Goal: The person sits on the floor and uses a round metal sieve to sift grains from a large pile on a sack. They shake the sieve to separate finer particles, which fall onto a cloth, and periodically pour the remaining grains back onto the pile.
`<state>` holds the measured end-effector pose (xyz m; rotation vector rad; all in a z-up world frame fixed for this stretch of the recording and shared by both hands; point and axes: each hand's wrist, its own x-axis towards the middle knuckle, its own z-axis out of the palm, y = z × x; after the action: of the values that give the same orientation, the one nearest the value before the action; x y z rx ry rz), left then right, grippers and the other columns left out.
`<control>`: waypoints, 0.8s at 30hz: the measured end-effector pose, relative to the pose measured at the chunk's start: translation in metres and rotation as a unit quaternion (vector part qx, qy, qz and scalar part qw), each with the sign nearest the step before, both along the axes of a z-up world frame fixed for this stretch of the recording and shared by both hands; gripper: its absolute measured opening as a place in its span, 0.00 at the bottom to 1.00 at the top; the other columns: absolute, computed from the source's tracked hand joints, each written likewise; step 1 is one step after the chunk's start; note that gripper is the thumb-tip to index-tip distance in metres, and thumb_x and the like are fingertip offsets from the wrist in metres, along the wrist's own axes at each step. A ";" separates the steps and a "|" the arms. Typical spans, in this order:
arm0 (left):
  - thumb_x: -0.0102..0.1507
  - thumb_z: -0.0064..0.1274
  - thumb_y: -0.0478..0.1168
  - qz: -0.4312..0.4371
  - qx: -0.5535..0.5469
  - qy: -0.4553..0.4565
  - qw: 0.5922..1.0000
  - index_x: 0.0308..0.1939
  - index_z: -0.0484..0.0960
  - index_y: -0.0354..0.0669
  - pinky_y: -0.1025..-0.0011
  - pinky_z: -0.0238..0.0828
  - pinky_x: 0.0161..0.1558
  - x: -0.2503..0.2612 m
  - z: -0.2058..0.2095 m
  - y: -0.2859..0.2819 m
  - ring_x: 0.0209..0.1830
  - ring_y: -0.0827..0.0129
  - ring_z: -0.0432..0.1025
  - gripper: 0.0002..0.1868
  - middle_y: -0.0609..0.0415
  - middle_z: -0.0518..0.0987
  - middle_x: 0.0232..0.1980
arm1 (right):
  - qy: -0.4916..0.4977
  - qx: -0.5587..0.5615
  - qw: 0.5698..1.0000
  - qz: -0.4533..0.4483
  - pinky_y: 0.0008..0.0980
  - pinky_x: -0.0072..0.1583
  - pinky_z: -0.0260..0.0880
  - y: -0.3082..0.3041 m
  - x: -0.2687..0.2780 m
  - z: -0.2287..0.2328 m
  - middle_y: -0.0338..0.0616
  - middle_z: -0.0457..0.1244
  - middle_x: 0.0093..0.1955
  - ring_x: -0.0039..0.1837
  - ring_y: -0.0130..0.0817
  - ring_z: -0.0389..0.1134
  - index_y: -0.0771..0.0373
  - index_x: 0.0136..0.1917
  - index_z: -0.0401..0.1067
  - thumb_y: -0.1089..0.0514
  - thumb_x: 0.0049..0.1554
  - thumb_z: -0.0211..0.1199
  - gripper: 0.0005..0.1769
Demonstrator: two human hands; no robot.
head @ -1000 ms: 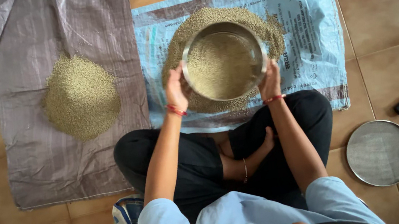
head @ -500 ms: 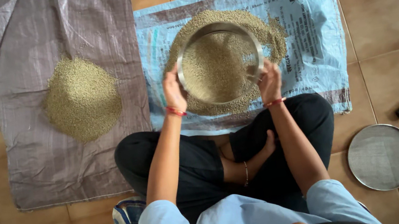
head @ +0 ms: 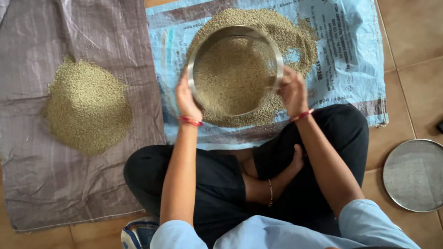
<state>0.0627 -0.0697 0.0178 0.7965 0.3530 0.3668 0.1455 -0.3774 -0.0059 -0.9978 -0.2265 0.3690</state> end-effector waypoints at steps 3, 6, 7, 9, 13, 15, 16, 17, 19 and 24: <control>0.66 0.43 0.52 -0.091 0.081 0.014 0.993 0.67 0.78 0.47 0.65 0.65 0.64 -0.001 0.002 -0.025 0.67 0.66 0.70 0.28 0.55 0.77 0.68 | 0.161 -0.021 0.975 -0.153 0.46 0.56 0.73 -0.019 0.012 -0.024 0.48 0.69 0.55 0.58 0.43 0.70 0.58 0.71 0.61 0.18 0.50 0.51 0.52; 0.66 0.43 0.52 -0.122 0.025 0.064 0.990 0.63 0.79 0.50 0.61 0.71 0.57 0.000 0.000 -0.028 0.60 0.63 0.70 0.24 0.56 0.76 0.65 | 0.162 0.043 0.971 -0.172 0.45 0.63 0.70 -0.030 0.018 -0.044 0.50 0.67 0.60 0.62 0.43 0.67 0.63 0.74 0.62 0.21 0.57 0.57 0.50; 0.66 0.43 0.53 -0.119 -0.015 0.092 0.989 0.61 0.79 0.51 0.58 0.75 0.52 0.001 -0.003 -0.027 0.55 0.60 0.71 0.23 0.56 0.76 0.62 | 0.137 0.046 0.981 -0.128 0.44 0.57 0.64 -0.024 0.016 -0.046 0.47 0.62 0.54 0.56 0.41 0.62 0.64 0.72 0.61 0.23 0.60 0.55 0.46; 0.73 0.45 0.53 -0.016 -0.013 0.017 1.000 0.60 0.81 0.41 0.60 0.70 0.48 0.007 -0.007 -0.007 0.51 0.57 0.69 0.22 0.48 0.76 0.56 | 0.103 0.011 0.994 -0.041 0.46 0.59 0.65 -0.013 0.008 -0.036 0.49 0.64 0.55 0.57 0.42 0.65 0.61 0.73 0.60 0.21 0.58 0.53 0.48; 0.71 0.45 0.52 0.016 -0.115 -0.031 0.993 0.58 0.81 0.37 0.62 0.73 0.61 0.006 0.002 0.020 0.60 0.59 0.73 0.23 0.47 0.80 0.59 | 0.023 -0.098 0.993 0.055 0.49 0.65 0.67 0.007 -0.007 -0.006 0.54 0.67 0.57 0.60 0.45 0.69 0.55 0.77 0.58 0.16 0.53 0.49 0.53; 0.68 0.44 0.53 0.029 -0.047 0.043 0.998 0.59 0.80 0.44 0.64 0.72 0.61 0.004 0.011 0.002 0.61 0.64 0.74 0.23 0.51 0.80 0.59 | 0.015 -0.169 0.985 0.018 0.51 0.66 0.68 0.006 -0.002 -0.011 0.58 0.69 0.55 0.60 0.47 0.71 0.54 0.78 0.58 0.14 0.53 0.46 0.56; 0.67 0.43 0.53 0.034 -0.012 0.079 0.996 0.60 0.79 0.47 0.66 0.71 0.61 0.003 0.014 -0.010 0.61 0.66 0.74 0.23 0.53 0.80 0.59 | 0.072 -0.148 0.986 -0.031 0.52 0.65 0.68 0.005 0.004 -0.019 0.58 0.68 0.57 0.60 0.48 0.70 0.57 0.77 0.59 0.14 0.52 0.46 0.57; 0.68 0.44 0.53 -0.015 -0.017 0.070 0.997 0.61 0.79 0.46 0.66 0.71 0.62 0.002 0.015 -0.019 0.61 0.66 0.73 0.23 0.53 0.80 0.60 | 0.128 -0.127 0.980 -0.079 0.54 0.64 0.69 0.000 0.009 -0.028 0.57 0.67 0.59 0.61 0.49 0.69 0.60 0.77 0.60 0.14 0.52 0.47 0.58; 0.69 0.45 0.53 -0.114 -0.025 0.051 0.992 0.62 0.80 0.43 0.66 0.69 0.65 0.002 0.011 -0.033 0.62 0.65 0.72 0.24 0.52 0.79 0.62 | 0.191 -0.102 0.962 -0.168 0.55 0.62 0.69 -0.016 0.018 -0.041 0.56 0.67 0.61 0.61 0.50 0.68 0.63 0.76 0.61 0.15 0.51 0.47 0.59; 0.75 0.48 0.54 -0.082 0.059 0.033 0.994 0.64 0.80 0.35 0.68 0.64 0.58 0.008 -0.020 -0.024 0.57 0.64 0.70 0.26 0.49 0.78 0.59 | 0.143 -0.039 0.984 -0.103 0.51 0.71 0.64 -0.020 0.010 -0.025 0.42 0.62 0.71 0.72 0.41 0.64 0.57 0.81 0.53 0.17 0.53 0.50 0.57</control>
<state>0.0706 -0.0935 -0.0021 0.9492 0.3263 0.2093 0.1556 -0.3972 -0.0309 -1.0215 0.1512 0.3293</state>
